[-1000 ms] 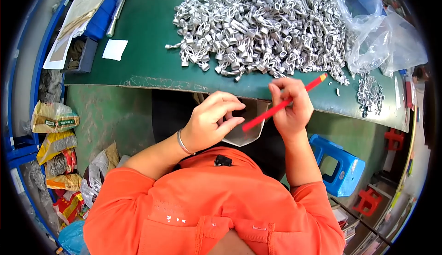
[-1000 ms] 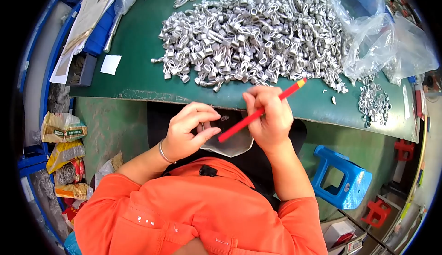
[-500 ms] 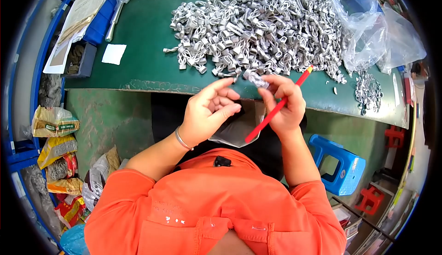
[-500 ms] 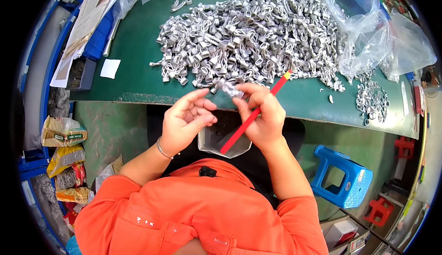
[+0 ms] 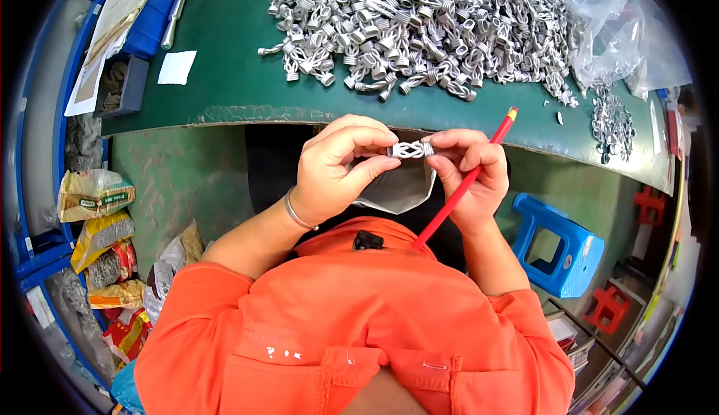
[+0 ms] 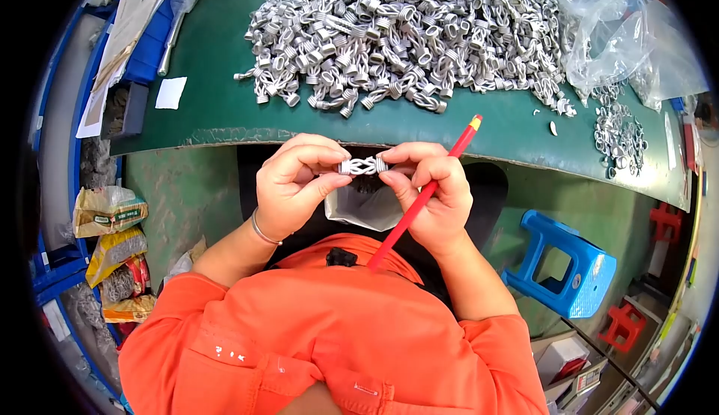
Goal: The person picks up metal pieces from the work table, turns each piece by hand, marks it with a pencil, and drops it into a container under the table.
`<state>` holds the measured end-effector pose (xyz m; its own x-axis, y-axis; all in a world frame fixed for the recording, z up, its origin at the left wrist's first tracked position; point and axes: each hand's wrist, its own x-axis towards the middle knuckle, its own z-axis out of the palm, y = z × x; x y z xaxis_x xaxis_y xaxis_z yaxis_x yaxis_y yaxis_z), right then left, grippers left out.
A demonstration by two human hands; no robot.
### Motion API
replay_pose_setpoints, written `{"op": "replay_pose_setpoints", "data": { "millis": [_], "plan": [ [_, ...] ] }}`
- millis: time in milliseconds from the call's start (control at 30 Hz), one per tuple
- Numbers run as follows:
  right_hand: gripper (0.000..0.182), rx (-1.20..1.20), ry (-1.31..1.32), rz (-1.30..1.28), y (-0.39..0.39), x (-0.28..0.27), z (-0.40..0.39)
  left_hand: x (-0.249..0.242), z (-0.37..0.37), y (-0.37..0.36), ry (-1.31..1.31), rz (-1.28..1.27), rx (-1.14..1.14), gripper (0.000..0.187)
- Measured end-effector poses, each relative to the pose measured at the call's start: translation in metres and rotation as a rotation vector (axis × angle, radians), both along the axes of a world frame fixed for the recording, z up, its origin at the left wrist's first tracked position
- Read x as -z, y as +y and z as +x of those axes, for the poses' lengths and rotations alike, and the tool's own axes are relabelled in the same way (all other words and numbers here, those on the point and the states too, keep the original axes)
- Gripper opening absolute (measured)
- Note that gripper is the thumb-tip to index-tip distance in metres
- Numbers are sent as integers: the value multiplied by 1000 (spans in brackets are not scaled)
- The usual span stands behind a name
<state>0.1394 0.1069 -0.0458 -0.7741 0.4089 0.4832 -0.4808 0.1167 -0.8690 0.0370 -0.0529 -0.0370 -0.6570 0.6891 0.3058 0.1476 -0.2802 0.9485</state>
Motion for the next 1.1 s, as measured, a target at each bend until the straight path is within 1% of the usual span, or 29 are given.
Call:
{"op": "replay_pose_setpoints", "data": {
  "millis": [67, 100, 167, 200, 267, 333, 367, 400, 500, 567, 600, 633, 667, 700, 733, 800, 833, 867, 933, 1000, 1067, 1100],
  "plan": [
    [31, -1, 6, 24, 0, -1, 1, -1, 0, 0, 162, -33, -58, 23],
    [31, 20, 19, 77, 1, -1, 1, 0, 0, 0, 163, -32, -59, 23],
    [32, 32, 29, 179, 2, -3, 0, 2, -1, -1, 316, -78, -89, 24],
    [31, 22, 42, 162, 2, -1, 0, -2, -2, -2, 421, -125, -129, 27],
    [30, 38, 3, 364, 10, -10, -4, -4, -2, -1, 510, -153, -178, 26],
    [29, 157, 1, 533, 15, -11, -15, -4, -1, -3, 474, -189, -193, 25],
    [28, 233, 25, 683, 19, -12, -23, -4, 0, -3, 436, -227, -206, 23],
    [26, 300, -9, 764, 19, -15, -31, -3, 0, -3, 437, -225, -206, 23],
    [26, 503, -57, 907, 24, -15, -56, -3, 0, -3, 445, -226, -185, 20],
    [27, 489, -62, 930, 30, -15, -61, -4, 0, -5, 380, -235, -116, 20],
    [29, 475, -53, 937, 33, -12, -62, -3, 1, -5, 383, -234, -119, 20],
    [29, 473, -50, 938, 33, -9, -62, 0, 3, -5, 234, -227, -125, 23],
    [31, 459, 7, 846, 32, -5, -59, 3, 4, -5, 84, -219, -129, 26],
    [33, 444, 61, 753, 29, -3, -54, 6, 4, -6, -44, -184, -87, 30],
    [36, 392, 85, 702, 27, -5, -48, 7, 3, -5, -48, -185, -88, 30],
    [36, 312, 119, 612, 17, -8, -38, 7, 3, -2, -383, -61, -10, 31],
    [37, 289, 124, 637, 13, -11, -32, 6, 3, -1, -441, -21, 26, 26],
    [37, 253, 140, 617, 9, -10, -28, 5, 1, -1, -445, -25, 25, 26],
    [36, 205, 157, 596, 8, -7, -23, 2, -1, -1, -376, -126, 69, 23],
    [32, 118, 60, 328, 3, -4, -14, 4, 2, -1, -401, -94, 39, 21],
    [24, 31, -69, 29, -1, 1, -6, 8, 4, -1, -283, 4, -21, 22],
    [23, -30, -104, -72, -2, 3, -4, 6, 5, -2, -268, -2, -25, 23]
  ]
}}
